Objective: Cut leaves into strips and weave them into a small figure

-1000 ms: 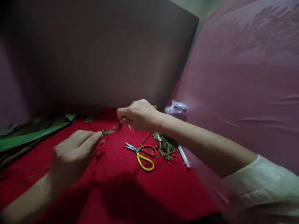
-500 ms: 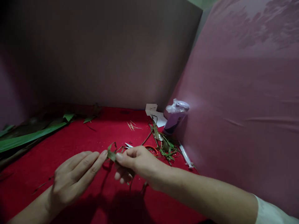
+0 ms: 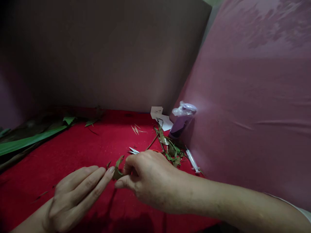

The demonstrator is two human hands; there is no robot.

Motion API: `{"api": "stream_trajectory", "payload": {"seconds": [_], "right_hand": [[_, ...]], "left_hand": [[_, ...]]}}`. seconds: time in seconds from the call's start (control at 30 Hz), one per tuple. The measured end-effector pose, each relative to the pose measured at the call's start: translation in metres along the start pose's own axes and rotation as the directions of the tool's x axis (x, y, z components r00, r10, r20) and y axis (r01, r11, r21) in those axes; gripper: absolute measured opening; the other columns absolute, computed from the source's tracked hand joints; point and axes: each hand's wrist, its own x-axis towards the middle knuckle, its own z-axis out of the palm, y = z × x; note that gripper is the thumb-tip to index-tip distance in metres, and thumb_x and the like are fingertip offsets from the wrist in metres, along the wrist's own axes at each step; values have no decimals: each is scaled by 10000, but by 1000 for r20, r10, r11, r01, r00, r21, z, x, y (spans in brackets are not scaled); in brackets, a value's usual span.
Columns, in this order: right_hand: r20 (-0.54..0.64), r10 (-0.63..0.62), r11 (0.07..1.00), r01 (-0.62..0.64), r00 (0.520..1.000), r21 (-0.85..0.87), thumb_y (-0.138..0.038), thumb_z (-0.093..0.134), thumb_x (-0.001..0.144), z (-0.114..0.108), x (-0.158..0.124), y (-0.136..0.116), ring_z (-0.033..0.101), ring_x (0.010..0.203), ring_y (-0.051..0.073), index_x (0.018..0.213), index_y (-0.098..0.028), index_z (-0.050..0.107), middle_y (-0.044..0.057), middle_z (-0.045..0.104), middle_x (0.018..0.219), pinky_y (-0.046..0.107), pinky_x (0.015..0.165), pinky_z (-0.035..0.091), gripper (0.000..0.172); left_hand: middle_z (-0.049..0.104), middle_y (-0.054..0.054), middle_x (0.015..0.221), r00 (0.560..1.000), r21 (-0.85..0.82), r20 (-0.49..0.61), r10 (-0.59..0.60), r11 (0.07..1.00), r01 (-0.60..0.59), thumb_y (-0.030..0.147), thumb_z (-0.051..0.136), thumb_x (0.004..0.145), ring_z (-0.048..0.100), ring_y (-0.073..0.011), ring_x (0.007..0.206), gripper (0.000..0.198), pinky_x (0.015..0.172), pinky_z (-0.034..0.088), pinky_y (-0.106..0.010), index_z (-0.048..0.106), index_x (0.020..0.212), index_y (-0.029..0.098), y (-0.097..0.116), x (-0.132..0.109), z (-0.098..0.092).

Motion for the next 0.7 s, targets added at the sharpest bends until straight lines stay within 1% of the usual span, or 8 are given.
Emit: {"api": "stream_trajectory", "payload": {"seconds": [0.13,0.2,0.3,0.4,0.47,0.53,0.63,0.7], "right_hand": [[54,-40,998,42,998,-46,-208,597,772,-6,5,-4,359,481,52,692,-189,601,-62,480,511,185,447,217,82],[45,-55,994,59,998,-94,-293,620,771,-3,5,-5,340,460,57,667,-190,597,-61,468,485,196,437,207,149],[-107,-33,975,8,994,-221,-437,638,742,5,-2,-4,318,429,67,624,-183,553,-53,467,457,216,433,198,293],[-255,7,966,-72,967,-247,-424,653,736,18,-10,-2,407,456,87,666,-181,557,-26,536,504,226,472,251,271],[-296,45,992,-79,954,-103,-420,639,752,28,-12,1,484,522,109,717,-181,580,0,585,585,227,511,313,249],[-276,125,985,-85,953,150,-437,601,779,37,-11,3,513,553,114,720,-176,587,11,596,624,219,513,352,268],[-111,233,789,-121,966,603,-332,564,807,47,-5,5,511,513,93,649,-155,538,-6,555,567,199,485,395,239],[-55,263,668,-141,963,731,-258,568,787,49,-3,4,482,459,74,622,-156,499,-32,510,520,187,455,399,206]], "left_hand": [[669,-135,938,999,-16,40,-34,999,34,68,343,878,589,-238,854,313,672,489,-357,616,1028,31,5,3,-4],[669,-133,941,1000,-13,24,-7,1000,7,86,381,876,589,-237,846,286,662,488,-355,618,1027,32,6,3,-4],[664,-141,967,1000,11,-13,4,1000,-4,103,421,869,589,-243,847,267,666,493,-363,616,1036,29,5,2,-2],[662,-153,962,998,46,-35,-49,998,51,100,421,870,588,-251,861,272,694,497,-378,608,1049,18,2,0,0],[664,-154,953,997,72,-36,-69,995,71,96,448,860,589,-249,854,263,703,497,-380,605,1055,16,0,-1,0],[667,-157,947,997,84,-42,-67,994,71,75,463,848,592,-250,847,257,708,495,-385,604,1053,11,0,0,0],[666,-162,944,996,78,-57,-71,994,75,56,455,844,588,-254,846,264,705,493,-386,599,1058,-1,2,0,0],[664,-161,950,996,72,-59,-69,995,73,65,438,855,584,-253,845,272,700,493,-385,596,1066,0,4,0,0]]}}
